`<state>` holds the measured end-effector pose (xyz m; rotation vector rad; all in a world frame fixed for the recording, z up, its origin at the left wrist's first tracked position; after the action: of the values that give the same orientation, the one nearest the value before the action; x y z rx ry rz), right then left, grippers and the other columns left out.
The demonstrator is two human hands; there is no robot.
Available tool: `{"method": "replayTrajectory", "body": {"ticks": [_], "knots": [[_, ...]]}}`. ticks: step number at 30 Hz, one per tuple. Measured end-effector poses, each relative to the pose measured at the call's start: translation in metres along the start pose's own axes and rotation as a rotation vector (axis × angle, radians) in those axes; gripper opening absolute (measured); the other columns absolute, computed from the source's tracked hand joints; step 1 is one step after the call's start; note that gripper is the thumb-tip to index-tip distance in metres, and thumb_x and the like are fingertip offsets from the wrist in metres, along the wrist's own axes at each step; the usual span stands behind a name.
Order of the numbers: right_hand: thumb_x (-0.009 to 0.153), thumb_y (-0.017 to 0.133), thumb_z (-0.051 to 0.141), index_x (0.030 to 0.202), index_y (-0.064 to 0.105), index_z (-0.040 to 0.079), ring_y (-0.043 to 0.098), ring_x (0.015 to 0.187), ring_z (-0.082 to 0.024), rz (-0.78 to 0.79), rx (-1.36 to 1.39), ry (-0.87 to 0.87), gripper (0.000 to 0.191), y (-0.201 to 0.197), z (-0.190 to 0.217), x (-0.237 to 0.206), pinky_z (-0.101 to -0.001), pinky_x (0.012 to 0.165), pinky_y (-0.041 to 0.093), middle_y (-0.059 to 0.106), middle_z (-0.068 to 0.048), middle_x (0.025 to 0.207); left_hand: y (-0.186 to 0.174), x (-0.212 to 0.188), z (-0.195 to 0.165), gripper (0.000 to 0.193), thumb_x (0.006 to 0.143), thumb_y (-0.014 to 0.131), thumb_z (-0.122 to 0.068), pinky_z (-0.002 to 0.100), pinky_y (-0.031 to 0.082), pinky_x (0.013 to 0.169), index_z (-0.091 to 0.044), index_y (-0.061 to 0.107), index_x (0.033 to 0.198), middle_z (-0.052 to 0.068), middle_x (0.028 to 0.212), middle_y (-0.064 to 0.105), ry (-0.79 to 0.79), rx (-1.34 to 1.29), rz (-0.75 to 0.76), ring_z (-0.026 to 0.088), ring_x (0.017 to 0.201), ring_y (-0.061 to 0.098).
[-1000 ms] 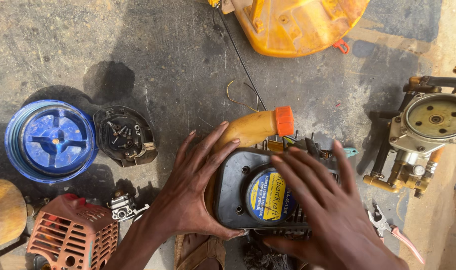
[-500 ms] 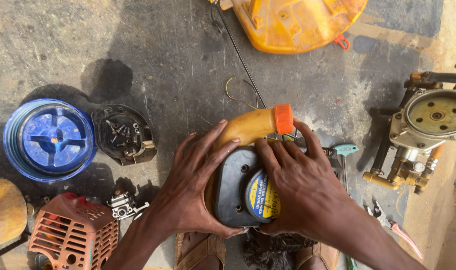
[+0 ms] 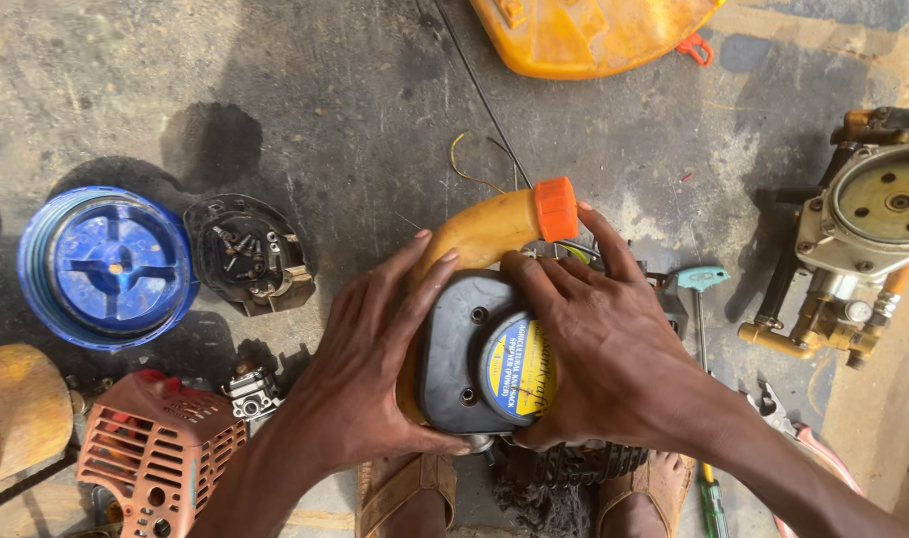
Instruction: The person assembles a small engine component, placing a yellow fuel tank onto a black engine block and securing it with screws using a screwdriver and a T-handle hex key. They handle various engine parts, including the carburetor and pull-start assembly, while working on the ground.
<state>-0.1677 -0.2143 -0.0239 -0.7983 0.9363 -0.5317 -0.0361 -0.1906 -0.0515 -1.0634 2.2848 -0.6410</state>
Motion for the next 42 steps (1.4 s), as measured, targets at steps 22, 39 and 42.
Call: {"method": "replayTrajectory", "body": {"ticks": [22, 39, 42], "knots": [[0.029, 0.098, 0.066, 0.153, 0.035, 0.000, 0.054, 0.128, -0.037, 0.021, -0.098, -0.017, 0.154, 0.007, 0.002, -0.002, -0.0554, 0.127, 0.002, 0.060, -0.021, 0.132, -0.005, 0.000, -0.010, 0.146, 0.037, 0.105, -0.048, 0.063, 0.022, 0.118, -0.031, 0.020, 0.154, 0.013, 0.169, 0.007, 0.024, -0.059, -0.035, 0.046, 0.155, 0.012], [0.030, 0.093, 0.078, 0.156, 0.031, 0.006, 0.051, 0.133, -0.032, 0.011, -0.160, 0.014, 0.157, 0.005, 0.002, 0.005, -0.0514, 0.129, 0.002, 0.056, -0.017, 0.144, -0.131, -0.075, 0.192, 0.026, 0.092, 0.069, -0.005, 0.034, 0.058, 0.090, -0.006, 0.073, 0.118, 0.010, 0.111, 0.077, -0.482, -0.083, -0.612, 0.019, 0.098, 0.074], [0.031, 0.093, 0.077, 0.156, 0.031, 0.011, 0.049, 0.136, -0.029, 0.118, -0.183, 0.104, 0.155, 0.015, -0.005, 0.007, -0.0494, 0.131, 0.000, 0.055, -0.014, 0.145, -0.118, -0.066, 0.213, 0.026, 0.090, 0.068, -0.001, 0.036, 0.058, 0.090, -0.005, 0.075, 0.114, 0.013, 0.112, 0.076, -0.533, 0.032, -0.541, 0.023, 0.096, 0.073]]}}
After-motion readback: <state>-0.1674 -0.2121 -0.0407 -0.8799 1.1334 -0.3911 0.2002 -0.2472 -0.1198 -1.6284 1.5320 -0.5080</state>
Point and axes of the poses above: each hand's wrist, its own x-axis towards the middle knuckle, its own y-axis out of the palm, z = x × y, the point moved 10 cm from there along x, towards the middle knuckle
